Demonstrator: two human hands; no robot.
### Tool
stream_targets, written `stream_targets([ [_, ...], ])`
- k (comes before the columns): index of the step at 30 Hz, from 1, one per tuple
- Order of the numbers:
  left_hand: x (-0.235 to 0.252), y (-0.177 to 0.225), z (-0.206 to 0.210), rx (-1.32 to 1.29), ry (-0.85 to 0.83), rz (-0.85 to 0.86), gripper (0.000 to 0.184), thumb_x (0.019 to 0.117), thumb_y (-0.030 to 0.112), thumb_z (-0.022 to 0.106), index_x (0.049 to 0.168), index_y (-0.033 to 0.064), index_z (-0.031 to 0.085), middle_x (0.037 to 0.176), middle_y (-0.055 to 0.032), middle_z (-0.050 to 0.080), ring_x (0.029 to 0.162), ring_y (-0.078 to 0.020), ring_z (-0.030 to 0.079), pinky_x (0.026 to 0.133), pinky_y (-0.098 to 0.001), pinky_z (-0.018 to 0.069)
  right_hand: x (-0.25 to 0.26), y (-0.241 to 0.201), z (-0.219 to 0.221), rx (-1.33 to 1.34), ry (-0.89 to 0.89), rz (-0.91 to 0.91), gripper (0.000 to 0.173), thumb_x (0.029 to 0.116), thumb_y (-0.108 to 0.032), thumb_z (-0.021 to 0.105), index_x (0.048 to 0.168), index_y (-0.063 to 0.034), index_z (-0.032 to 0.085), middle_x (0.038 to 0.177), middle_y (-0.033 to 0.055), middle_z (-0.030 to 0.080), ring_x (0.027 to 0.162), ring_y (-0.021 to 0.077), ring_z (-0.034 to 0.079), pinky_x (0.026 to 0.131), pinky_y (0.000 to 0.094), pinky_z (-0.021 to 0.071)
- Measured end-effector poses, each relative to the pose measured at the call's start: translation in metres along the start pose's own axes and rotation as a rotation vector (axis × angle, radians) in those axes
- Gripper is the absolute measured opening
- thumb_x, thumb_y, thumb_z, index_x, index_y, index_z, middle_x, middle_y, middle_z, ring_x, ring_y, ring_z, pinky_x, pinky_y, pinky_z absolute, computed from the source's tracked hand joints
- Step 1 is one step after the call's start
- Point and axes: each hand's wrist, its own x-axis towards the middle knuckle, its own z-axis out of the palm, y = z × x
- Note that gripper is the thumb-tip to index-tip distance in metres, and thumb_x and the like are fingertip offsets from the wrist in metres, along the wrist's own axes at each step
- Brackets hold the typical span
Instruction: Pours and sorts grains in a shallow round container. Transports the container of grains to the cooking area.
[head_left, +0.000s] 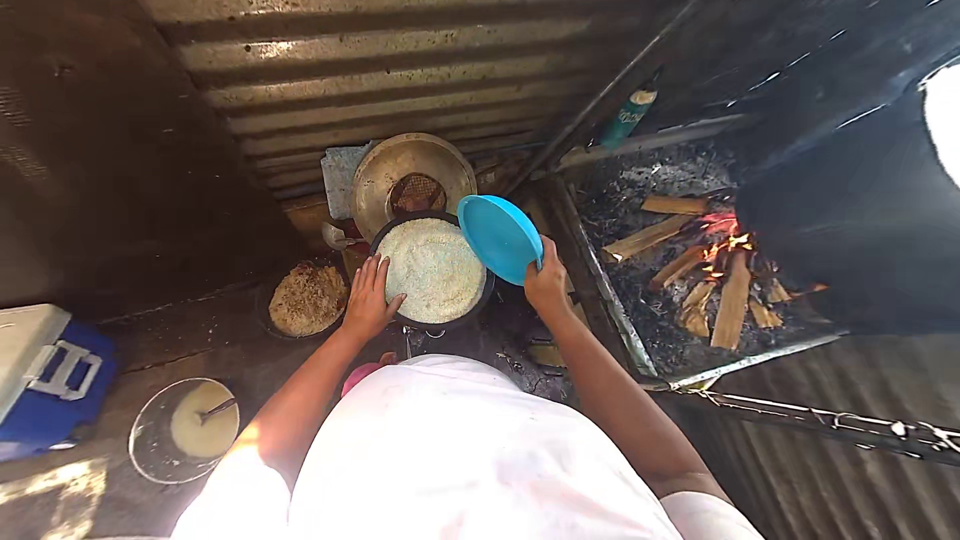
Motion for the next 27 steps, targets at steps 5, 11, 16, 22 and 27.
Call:
stream_targets([
  [5, 0.036, 0.000, 0.022, 0.003, -0.068, 0.001, 0.081, 0.0989, 0.050, 0.060, 0.161, 0.0074, 0.030, 0.169, -0.0197, 0.020, 0.158, -0.0346, 0.017, 0.127, -0.0545, 0.0178, 0.002, -0.003, 0.018, 0.121, 0.019, 0.026, 0.056, 0.1001, -0.001, 0.049, 0.155, -0.0042, 0.037, 0.147, 0.0239, 0.053, 0.133, 0.0363, 0.056, 0.110, 0.0540, 0.0473],
  [11, 0.038, 0.009, 0.021, 0.003, 0.039, 0.053, 0.077, 0.1016, 0.057, 0.050, 0.161, 0.0096, 0.033, 0.169, -0.0185, 0.023, 0.157, -0.0337, 0.021, 0.127, -0.0553, 0.0178, -0.013, 0.006, 0.037, 0.191, 0.092, -0.220, 0.053, 0.0941, 0.002, 0.053, 0.146, 0.0077, 0.047, 0.142, 0.0270, 0.057, 0.133, 0.0348, 0.057, 0.113, 0.0458, 0.0467],
  [16, 0.010, 0.002, 0.028, -0.199, 0.316, 0.094, 0.071, 0.1045, 0.054, 0.040, 0.154, 0.0035, 0.042, 0.161, -0.0226, 0.037, 0.150, -0.0375, 0.035, 0.122, -0.0557, 0.0293, -0.015, 0.012, 0.056, -0.229, 0.010, -0.600, 0.059, 0.0799, 0.009, 0.067, 0.137, -0.0084, 0.063, 0.136, 0.0144, 0.066, 0.128, 0.0390, 0.060, 0.097, 0.0572, 0.0544],
  [22, -0.026, -0.017, 0.041, -0.200, 0.319, -0.062, 0.074, 0.1046, 0.057, 0.031, 0.153, 0.0024, 0.043, 0.158, -0.0245, 0.039, 0.148, -0.0413, 0.036, 0.120, -0.0604, 0.0298, -0.023, 0.011, 0.053, -0.377, -0.485, -0.669, 0.085, 0.0818, -0.021, 0.084, 0.156, -0.0155, 0.044, 0.156, 0.0168, 0.047, 0.143, 0.0435, 0.044, 0.111, 0.0619, 0.0415],
  [27, -0.070, -0.019, 0.040, -0.116, 0.352, -0.229, 0.075, 0.1035, 0.056, 0.035, 0.150, -0.0018, 0.046, 0.156, -0.0293, 0.040, 0.145, -0.0487, 0.037, 0.118, -0.0640, 0.0300, 0.042, 0.027, -0.035, -0.212, -0.574, -0.667, 0.074, 0.0891, -0.058, 0.072, 0.146, -0.0138, 0.057, 0.156, 0.0105, 0.048, 0.144, 0.0341, 0.043, 0.114, 0.0580, 0.0387],
])
